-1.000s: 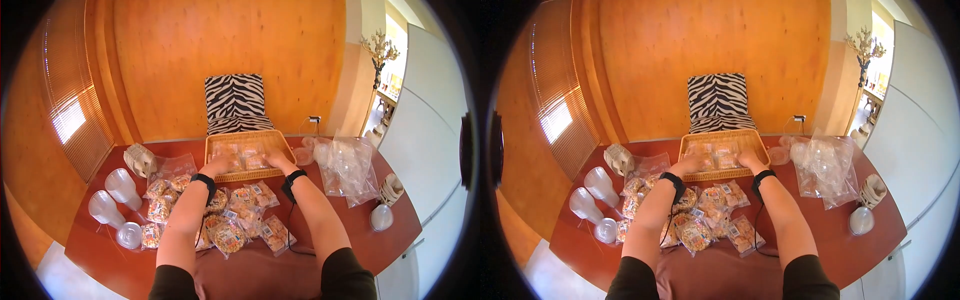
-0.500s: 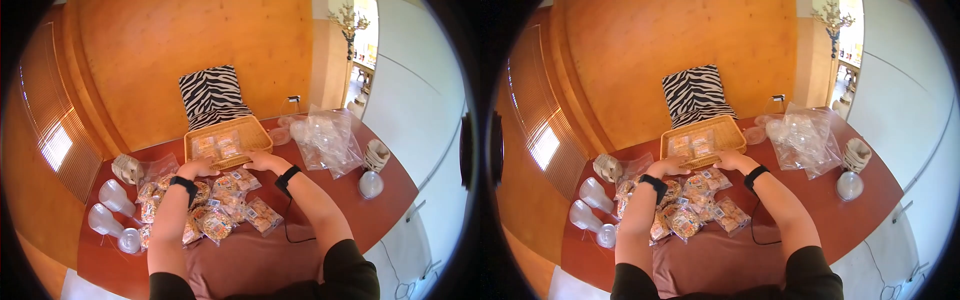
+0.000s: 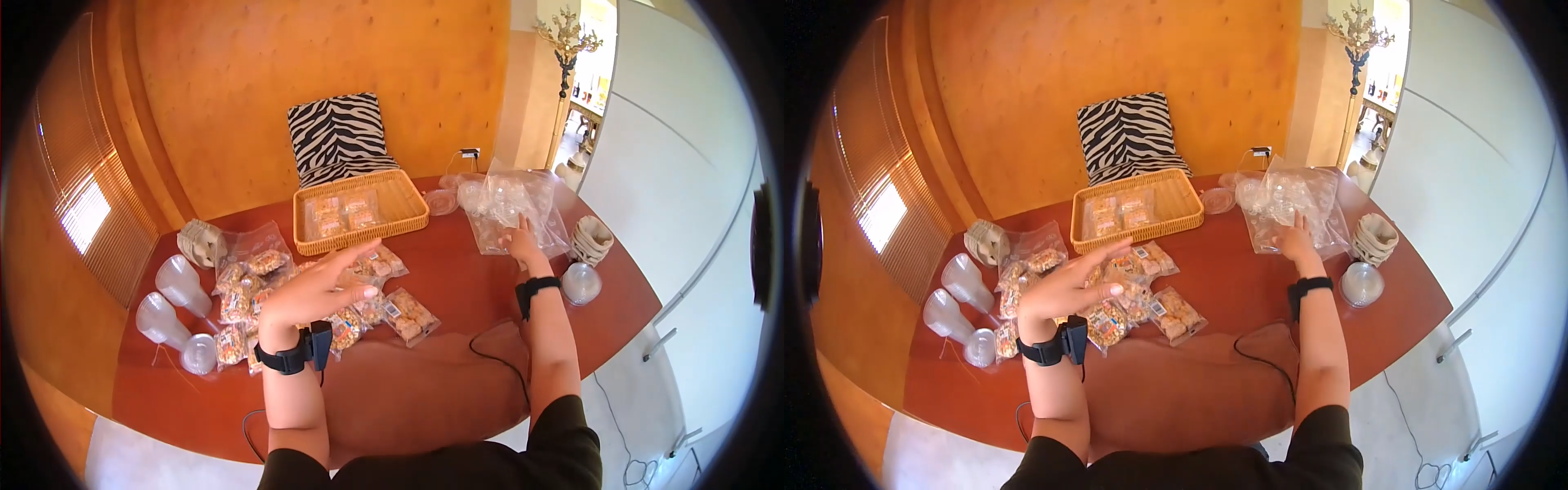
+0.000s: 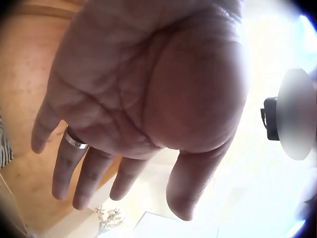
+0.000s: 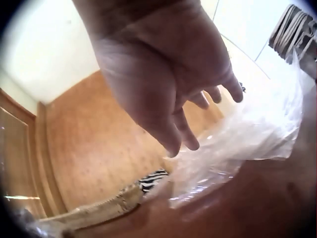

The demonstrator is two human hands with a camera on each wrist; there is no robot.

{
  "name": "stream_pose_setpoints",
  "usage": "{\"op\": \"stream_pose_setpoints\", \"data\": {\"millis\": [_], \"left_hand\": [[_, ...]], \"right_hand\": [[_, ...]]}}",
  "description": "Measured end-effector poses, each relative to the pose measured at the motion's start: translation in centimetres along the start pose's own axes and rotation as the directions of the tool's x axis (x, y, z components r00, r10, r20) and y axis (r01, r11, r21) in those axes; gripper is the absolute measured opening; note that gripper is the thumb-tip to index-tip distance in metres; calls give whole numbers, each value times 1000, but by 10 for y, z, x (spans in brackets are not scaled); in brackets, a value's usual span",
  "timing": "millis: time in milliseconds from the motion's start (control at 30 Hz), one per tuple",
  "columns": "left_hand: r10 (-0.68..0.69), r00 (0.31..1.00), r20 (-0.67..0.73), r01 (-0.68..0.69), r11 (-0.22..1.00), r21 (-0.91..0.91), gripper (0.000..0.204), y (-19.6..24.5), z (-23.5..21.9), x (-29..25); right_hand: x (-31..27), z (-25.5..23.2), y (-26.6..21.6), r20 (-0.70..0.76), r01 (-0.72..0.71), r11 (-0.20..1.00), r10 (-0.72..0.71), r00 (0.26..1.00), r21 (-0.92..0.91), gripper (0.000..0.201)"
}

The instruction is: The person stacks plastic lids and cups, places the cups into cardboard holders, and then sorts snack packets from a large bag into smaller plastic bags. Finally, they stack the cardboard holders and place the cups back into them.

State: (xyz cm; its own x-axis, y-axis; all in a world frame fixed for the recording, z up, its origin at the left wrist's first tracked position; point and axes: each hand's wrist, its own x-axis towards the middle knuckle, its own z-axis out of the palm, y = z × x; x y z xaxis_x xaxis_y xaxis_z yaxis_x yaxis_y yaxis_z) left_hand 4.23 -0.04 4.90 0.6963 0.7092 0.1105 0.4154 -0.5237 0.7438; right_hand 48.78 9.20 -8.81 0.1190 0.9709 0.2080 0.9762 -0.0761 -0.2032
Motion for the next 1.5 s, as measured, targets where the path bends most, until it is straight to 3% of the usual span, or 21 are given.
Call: {"op": "stream_pose_setpoints", "data": {"millis": [33, 67, 167, 267, 367, 400, 467, 533, 667, 767, 800, 900, 967, 1033, 1133, 1200, 1233, 1300, 1333, 1433, 1500], "left_hand": [[47, 999, -5, -47, 998, -44, 71, 1, 5, -3], [113, 993, -34, -110, 992, 69, 71, -5, 10, -3], [88, 996, -10, -86, 991, 103, 68, -20, 19, -3], [85, 996, -31, -78, 983, 165, 69, -23, 19, -3], [92, 996, -11, -89, 983, 158, 70, -25, 22, 6], [102, 995, -6, -100, 984, 147, 70, -24, 26, 10], [158, 987, 0, -154, 960, 234, 78, -35, 37, 20], [170, 981, -97, -130, 938, 321, 86, -34, 53, 25], [239, 915, -324, -130, 937, 324, 96, -28, 77, 42], [67, 964, -258, -95, 991, -98, 95, -40, 77, 58], [127, 914, -384, -204, 964, -168, 78, -43, 79, 60], [98, 904, -416, -244, 918, -314, 59, -61, 64, 69], [13, 927, -375, -223, 823, -523, 49, -47, 50, 56], [-65, 957, -281, -153, 712, -685, 51, -42, 33, 42], [31, 950, -311, -269, 587, -763, 54, -60, 22, 35], [108, 952, -285, -299, 510, -806, 55, -70, 16, 29], [100, 958, -270, -282, 509, -813, 54, -75, 13, 26], [80, 966, -247, -253, 507, -824, 52, -87, 9, 21], [44, 963, -267, -243, 575, -781, 48, -86, 7, 20], [-86, 935, -343, -187, 705, -684, 38, -86, -3, 18], [-200, 894, -401, -153, 706, -692, 34, -94, -5, 20]], "right_hand": [[7, 15, 12, -30, -29, 999, 28, 999, -37, 41], [15, 26, 22, -32, -54, 997, 53, 998, -53, 40], [33, 43, 37, 20, -114, 990, 116, 993, -80, 37], [29, 22, 16, -251, -46, 999, 41, 967, -14, 23], [7, -25, -44, -436, 69, 998, -57, 898, 12, 26], [-2, -35, -65, -460, 125, 977, -32, 887, 174, 27], [-23, -51, -106, -483, 231, 851, 30, 875, 471, 30], [-53, -66, -140, -418, 317, 689, -23, 908, 651, 36], [-100, -74, -194, -220, 354, 416, -337, 916, 837, 52], [-119, -76, -212, -193, 308, 163, -491, 849, 937, 56], [-120, -76, -213, -214, 298, 81, -524, 825, 951, 57], [-107, -86, -196, -230, 342, 135, -511, 828, 930, 57], [-82, -67, -173, -402, 503, 259, -357, 843, 825, 49], [-63, -55, -155, -430, 426, 364, -74, 900, 828, 47], [-47, -40, -133, -355, 261, 460, 132, 925, 849, 48], [-42, -43, -123, 104, -97, -76, 95, 990, 992, 43], [-41, -43, -121, 307, -297, -327, -20, 951, 897, 41], [-38, -34, -123, 96, -129, -277, -129, 987, 952, 34], [-39, -32, -126, -9, -41, -261, -189, 982, 965, 31], [-47, -37, -131, -15, 14, -189, 1, 1000, 982, 21], [-38, -29, -116, -43, 38, -180, -29, 999, 983, 17]]}}
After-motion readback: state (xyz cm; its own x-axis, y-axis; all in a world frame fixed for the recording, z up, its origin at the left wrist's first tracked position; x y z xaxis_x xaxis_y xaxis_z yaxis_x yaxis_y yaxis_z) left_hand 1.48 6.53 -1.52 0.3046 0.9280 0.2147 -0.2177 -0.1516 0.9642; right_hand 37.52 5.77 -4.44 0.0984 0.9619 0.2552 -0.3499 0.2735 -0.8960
